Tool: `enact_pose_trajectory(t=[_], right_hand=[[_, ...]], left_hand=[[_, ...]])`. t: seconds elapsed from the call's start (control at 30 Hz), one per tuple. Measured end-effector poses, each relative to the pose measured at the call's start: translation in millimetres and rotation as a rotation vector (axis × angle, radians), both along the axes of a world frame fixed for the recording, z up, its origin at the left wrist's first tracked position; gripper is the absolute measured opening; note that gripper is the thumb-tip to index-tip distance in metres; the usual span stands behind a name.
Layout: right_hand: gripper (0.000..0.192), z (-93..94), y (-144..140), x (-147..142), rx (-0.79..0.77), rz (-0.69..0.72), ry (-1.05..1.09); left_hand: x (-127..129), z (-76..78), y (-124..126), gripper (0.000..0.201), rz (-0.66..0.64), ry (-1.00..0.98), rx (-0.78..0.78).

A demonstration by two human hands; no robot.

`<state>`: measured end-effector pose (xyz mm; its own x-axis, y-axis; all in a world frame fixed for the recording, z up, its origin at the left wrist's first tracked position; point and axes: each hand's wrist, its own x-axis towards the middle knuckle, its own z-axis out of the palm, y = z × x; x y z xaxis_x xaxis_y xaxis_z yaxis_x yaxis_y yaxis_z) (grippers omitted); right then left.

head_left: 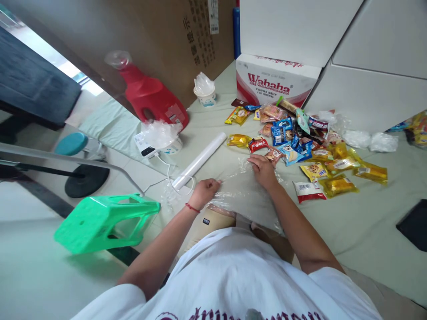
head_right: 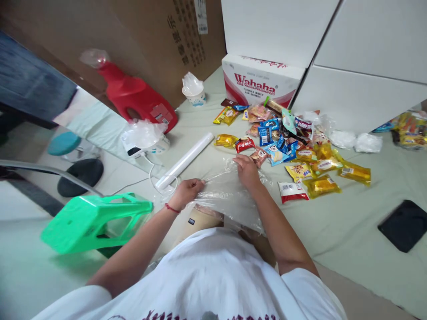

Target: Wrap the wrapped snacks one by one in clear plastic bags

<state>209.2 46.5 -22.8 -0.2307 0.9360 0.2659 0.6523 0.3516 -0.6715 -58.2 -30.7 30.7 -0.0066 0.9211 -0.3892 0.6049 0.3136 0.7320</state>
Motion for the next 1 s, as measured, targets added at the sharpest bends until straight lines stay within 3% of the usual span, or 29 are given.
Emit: enact_pose_trajectory(t=[0.1, 0.2, 0.27, 0.33, 0.43, 0.5, 0.63, 0.73, 0.8, 0.87, 1.0], right_hand=[[0.029, 0.2, -2.2, -4.3, -0.016, -0.003, -0.079], [0.026, 3.8, -4.1, -11.8, -0.028, -0.038, -0.171], [0.029, 7.3, -4.3, -17.9, -0.041, -0.060, -0.222], [0.032, 10.3, -3.2, -22.8, -0.057, -0.068, -0.257], [0.037, 11.8, 0.2, -23.6, -0.080, -0.066, -0.239], [0.045, 10.8, 2.2, -18.3, -0.090, -0.085, -0.175], [0.054, 11.7, 2.9, 4.6, -0.250, -0.205, 0.323], [0.052, 24.0, 4.7, 30.7, -0.429, -0.286, 0.644], [0.049, 38.5, 9.9, 50.8, -0.402, -0.284, 0.513], [0.044, 54.8, 18.3, 69.1, -0.283, -0.155, 0.140], [0.049, 79.7, 34.6, 89.2, -0.220, 0.242, -0.632]], left_hand=[[-10.4, 7.5, -16.4, 0.030, 0.081, 0.235, 0.135], [-1.1, 31.4, -32.1, 0.022, 0.181, 0.476, 0.498], [18.9, 49.2, -37.6, 0.017, 0.099, 0.471, 0.724], [45.8, 58.2, -35.1, 0.019, -0.139, 0.366, 0.814], [83.0, 45.3, -15.6, 0.029, -0.480, 0.306, 0.708], [96.1, 24.2, 0.8, 0.032, -0.548, 0.398, 0.596], [89.6, -10.5, 16.4, 0.045, -0.401, 0.608, 0.521], [75.2, -13.0, 14.4, 0.048, -0.314, 0.647, 0.524], [70.6, -7.6, 14.0, 0.047, -0.296, 0.663, 0.544], [70.8, -2.8, 17.5, 0.043, -0.340, 0.670, 0.592], [76.2, -6.0, 32.3, 0.046, -0.655, 0.577, 0.710]])
